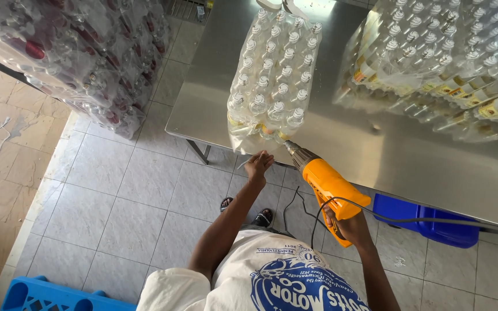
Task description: The person uses a handheld heat gun to shrink-wrap a pack of plastic bottles on a metal table. They rotate the pack and apply heat to all sides until the plastic conforms tightly, then place the finished pack aside.
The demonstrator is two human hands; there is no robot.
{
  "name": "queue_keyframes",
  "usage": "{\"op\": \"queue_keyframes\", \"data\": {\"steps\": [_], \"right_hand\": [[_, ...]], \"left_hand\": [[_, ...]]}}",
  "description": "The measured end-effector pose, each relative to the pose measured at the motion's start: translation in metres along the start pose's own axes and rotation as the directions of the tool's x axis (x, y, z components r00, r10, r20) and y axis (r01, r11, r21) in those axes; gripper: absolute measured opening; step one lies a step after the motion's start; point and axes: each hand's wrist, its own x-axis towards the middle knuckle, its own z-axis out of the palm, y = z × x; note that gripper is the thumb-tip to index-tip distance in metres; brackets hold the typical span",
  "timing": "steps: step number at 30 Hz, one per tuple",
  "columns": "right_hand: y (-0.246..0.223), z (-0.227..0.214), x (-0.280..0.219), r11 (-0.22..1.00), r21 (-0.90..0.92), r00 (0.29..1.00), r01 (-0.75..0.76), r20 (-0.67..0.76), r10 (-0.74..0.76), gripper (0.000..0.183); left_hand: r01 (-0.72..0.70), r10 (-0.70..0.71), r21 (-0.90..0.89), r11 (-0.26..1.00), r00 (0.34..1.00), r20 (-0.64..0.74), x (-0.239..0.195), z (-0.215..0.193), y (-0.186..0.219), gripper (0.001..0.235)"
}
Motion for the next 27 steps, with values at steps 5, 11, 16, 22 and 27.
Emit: {"op": "queue_keyframes", "data": {"steps": [5, 11, 16, 22, 27], "right_hand": [[-0.002, -0.012, -0.013, 1.0, -0.011, 0.999, 0.01, -0.032, -0.01, 0.035], [0.01, -0.024, -0.027, 1.0, 0.0, 0.995, -0.02, -0.102, 0.02, 0.035], [0.02, -0.031, -0.044, 0.998, 0.014, 0.983, -0.061, -0.172, 0.063, 0.036], [0.028, -0.034, -0.063, 0.95, 0.096, 0.923, -0.298, -0.226, 0.313, 0.024], [0.046, -0.036, -0.065, 0.946, 0.045, 0.921, -0.321, -0.216, 0.323, 0.025]], "left_hand": [[-0.124, 0.126, 0.167, 0.978, 0.992, 0.0, 0.004, 0.026, 0.018, 0.035], [-0.125, 0.125, 0.003, 0.992, 0.992, 0.031, 0.046, 0.058, 0.0, 0.033], [-0.085, 0.083, -0.16, 0.983, 0.996, -0.02, 0.065, 0.085, -0.016, 0.019], [-0.179, 0.213, 0.324, 0.929, 0.974, -0.073, -0.03, 0.106, 0.035, 0.03], [-0.296, 0.284, 0.279, 0.914, 0.955, 0.083, -0.081, 0.064, 0.075, 0.044]]}}
